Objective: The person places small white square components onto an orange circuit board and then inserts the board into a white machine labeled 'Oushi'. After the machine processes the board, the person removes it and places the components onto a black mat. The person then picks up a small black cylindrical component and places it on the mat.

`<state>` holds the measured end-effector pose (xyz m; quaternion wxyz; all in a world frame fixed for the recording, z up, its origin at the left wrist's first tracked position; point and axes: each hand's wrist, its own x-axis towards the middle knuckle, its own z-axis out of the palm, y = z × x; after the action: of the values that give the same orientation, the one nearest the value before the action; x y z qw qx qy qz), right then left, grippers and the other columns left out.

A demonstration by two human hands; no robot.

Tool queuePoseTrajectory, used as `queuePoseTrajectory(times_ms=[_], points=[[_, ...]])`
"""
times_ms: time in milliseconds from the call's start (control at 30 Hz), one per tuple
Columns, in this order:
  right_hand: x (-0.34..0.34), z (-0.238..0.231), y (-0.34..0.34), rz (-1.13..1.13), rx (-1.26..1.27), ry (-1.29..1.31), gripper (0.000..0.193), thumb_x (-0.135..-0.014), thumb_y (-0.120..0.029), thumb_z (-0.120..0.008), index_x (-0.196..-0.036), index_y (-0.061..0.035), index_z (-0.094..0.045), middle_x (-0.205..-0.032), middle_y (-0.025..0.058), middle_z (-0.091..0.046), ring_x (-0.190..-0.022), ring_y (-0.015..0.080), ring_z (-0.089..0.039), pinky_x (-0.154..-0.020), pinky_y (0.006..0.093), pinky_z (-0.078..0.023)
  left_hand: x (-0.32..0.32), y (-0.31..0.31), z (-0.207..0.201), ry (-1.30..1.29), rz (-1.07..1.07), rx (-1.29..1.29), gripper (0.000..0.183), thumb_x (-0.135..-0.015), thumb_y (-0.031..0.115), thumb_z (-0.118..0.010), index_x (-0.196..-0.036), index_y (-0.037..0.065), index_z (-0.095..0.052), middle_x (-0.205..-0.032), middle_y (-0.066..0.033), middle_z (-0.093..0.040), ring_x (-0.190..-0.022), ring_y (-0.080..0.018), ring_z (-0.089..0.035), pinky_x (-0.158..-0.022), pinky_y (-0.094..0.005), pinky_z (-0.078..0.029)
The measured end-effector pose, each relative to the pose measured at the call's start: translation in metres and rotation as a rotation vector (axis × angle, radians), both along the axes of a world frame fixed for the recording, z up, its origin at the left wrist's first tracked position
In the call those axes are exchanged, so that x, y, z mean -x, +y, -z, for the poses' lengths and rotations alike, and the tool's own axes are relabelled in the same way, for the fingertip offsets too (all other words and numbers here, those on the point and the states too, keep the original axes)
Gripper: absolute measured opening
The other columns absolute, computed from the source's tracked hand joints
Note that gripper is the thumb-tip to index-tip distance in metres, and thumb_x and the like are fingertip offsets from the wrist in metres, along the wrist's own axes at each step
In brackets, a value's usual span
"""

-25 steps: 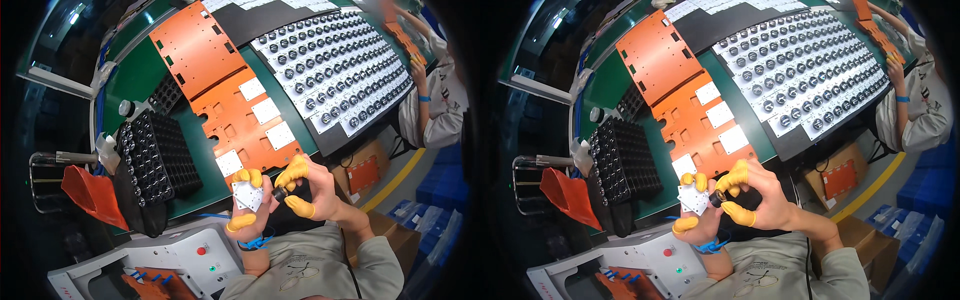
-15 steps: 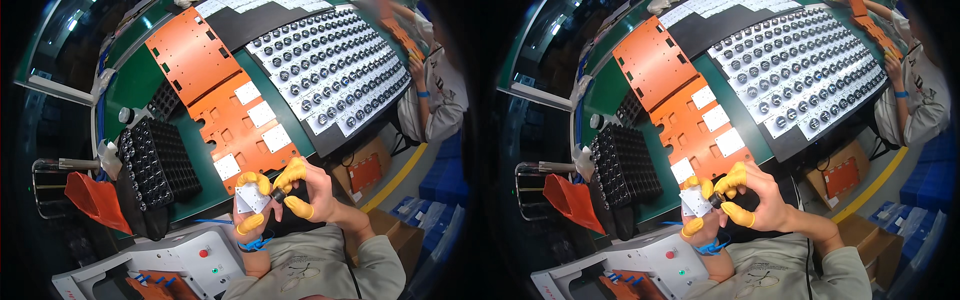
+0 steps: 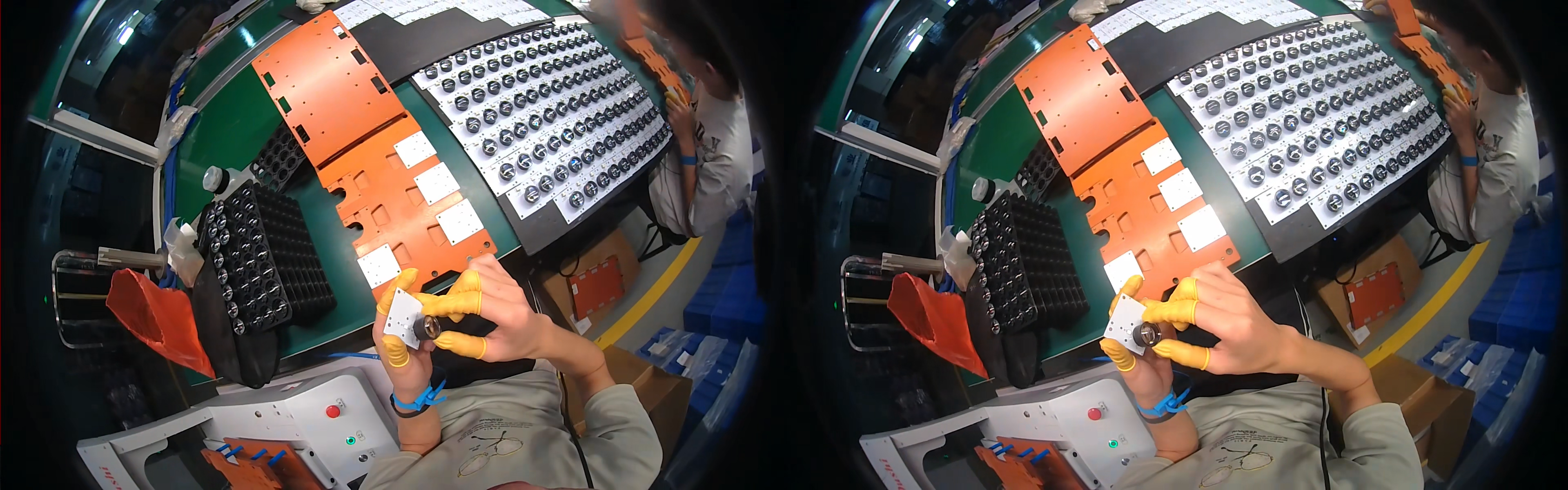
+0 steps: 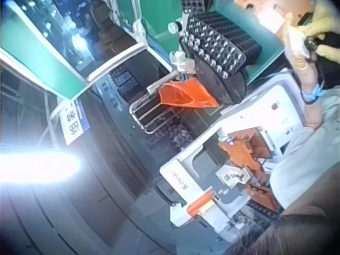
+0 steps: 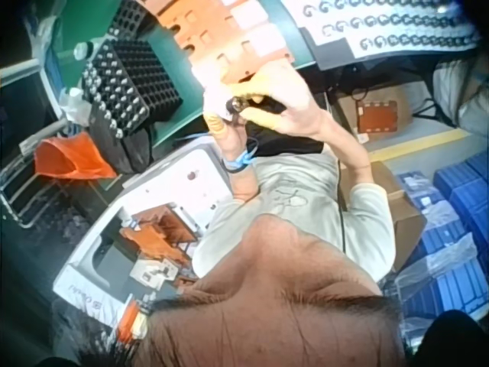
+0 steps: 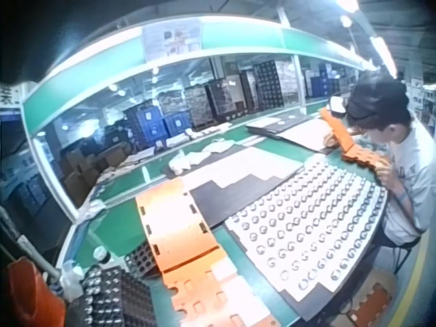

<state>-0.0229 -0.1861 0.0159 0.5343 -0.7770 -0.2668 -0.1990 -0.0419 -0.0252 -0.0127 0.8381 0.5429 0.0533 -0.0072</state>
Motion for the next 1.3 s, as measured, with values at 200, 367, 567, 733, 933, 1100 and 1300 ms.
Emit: queuePoseTrajectory(times_ms=[200,367,567,733,933,1100,1300], points=[[-0.002,0.006,0.006,0.027,0.091,-0.099,0.041,-0.078,-0.018,-0.081,-0.116,-0.0089,-0.071,-0.098,0.0029,-0.063,-0.087,0.0251,-0.053,-0.078,0.0371,-0.04,0.002,0.006,-0.008,-0.01,0.002,-0.047,0.087,-0.088,0.07,-0.061,-0.134,-0.003,-0.055,-0.107,-0.008,-0.068,-0.073,-0.0038,-0.058,-0.049,-0.015,-0.034],[-0.005,0.01,0.009,-0.01,0.065,-0.101,0.038,-0.08,-0.015,-0.078,-0.117,-0.0092,-0.071,-0.1,0.0032,-0.062,-0.089,0.0257,-0.053,-0.082,0.0386,-0.041,0.009,0.006,-0.016,0.042,0.033,-0.021,0.083,-0.091,0.072,-0.055,-0.134,0.001,-0.056,-0.114,-0.0042,-0.065,-0.086,-0.0049,-0.06,-0.055,-0.0155,-0.037],[-0.003,0.008,0.007,-0.032,0.067,-0.131,0.036,-0.078,-0.013,-0.078,-0.114,-0.0099,-0.073,-0.099,0.0043,-0.062,-0.087,0.0265,-0.054,-0.08,0.0382,-0.044,0.01,0.011,-0.01,0.092,0.1,0.019,0.081,-0.094,0.068,-0.055,-0.137,0.001,-0.054,-0.118,-0.0057,-0.065,-0.086,-0.0065,-0.06,-0.057,-0.0179,-0.04],[0.002,0.004,0.005,-0.016,0.121,-0.16,0.04,-0.072,-0.011,-0.078,-0.112,-0.0095,-0.074,-0.097,0.005,-0.061,-0.083,0.0271,-0.055,-0.075,0.0379,-0.046,0.01,0.021,-0.005,0.142,0.198,0.196,0.079,-0.091,0.057,-0.068,-0.136,-0.006,-0.051,-0.127,-0.0147,-0.064,-0.107,-0.0177,-0.068,-0.077,-0.0253,-0.06],[-0.002,-0.004,-0.006,0.061,0.29,-0.316,0.047,-0.064,-0.012,-0.073,-0.111,-0.0104,-0.076,-0.096,0.0047,-0.062,-0.083,0.0253,-0.057,-0.078,0.0385,-0.051,0.007,0.019,-0.001,0.143,0.293,0.216,0.083,-0.087,0.065,-0.068,-0.133,-0.003,-0.054,-0.112,-0.0054,-0.065,-0.087,-0.0083,-0.061,-0.063,-0.0189,-0.043],[-0.001,-0.009,-0.012,0.102,0.335,-0.421,0.04,-0.061,-0.016,-0.068,-0.099,-0.0118,-0.08,-0.097,0.0031,-0.068,-0.08,0.0226,-0.058,-0.073,0.0382,-0.052,0.011,0.014,-0.008,0.216,0.351,0.268,0.087,-0.086,0.068,-0.067,-0.134,-0.002,-0.051,-0.109,-0.0028,-0.063,-0.082,-0.0062,-0.056,-0.061,-0.0199,-0.038],[-0.008,-0.008,-0.016,0.046,0.405,-0.509,0.04,-0.064,-0.02,-0.071,-0.102,-0.0108,-0.079,-0.099,0.0037,-0.068,-0.083,0.023,-0.058,-0.073,0.0386,-0.053,0.012,0.017,-0.002,0.244,0.381,0.294,0.087,-0.085,0.069,-0.066,-0.134,-0.001,-0.051,-0.107,-0.0028,-0.062,-0.083,-0.007,-0.057,-0.062,-0.02,-0.04]])
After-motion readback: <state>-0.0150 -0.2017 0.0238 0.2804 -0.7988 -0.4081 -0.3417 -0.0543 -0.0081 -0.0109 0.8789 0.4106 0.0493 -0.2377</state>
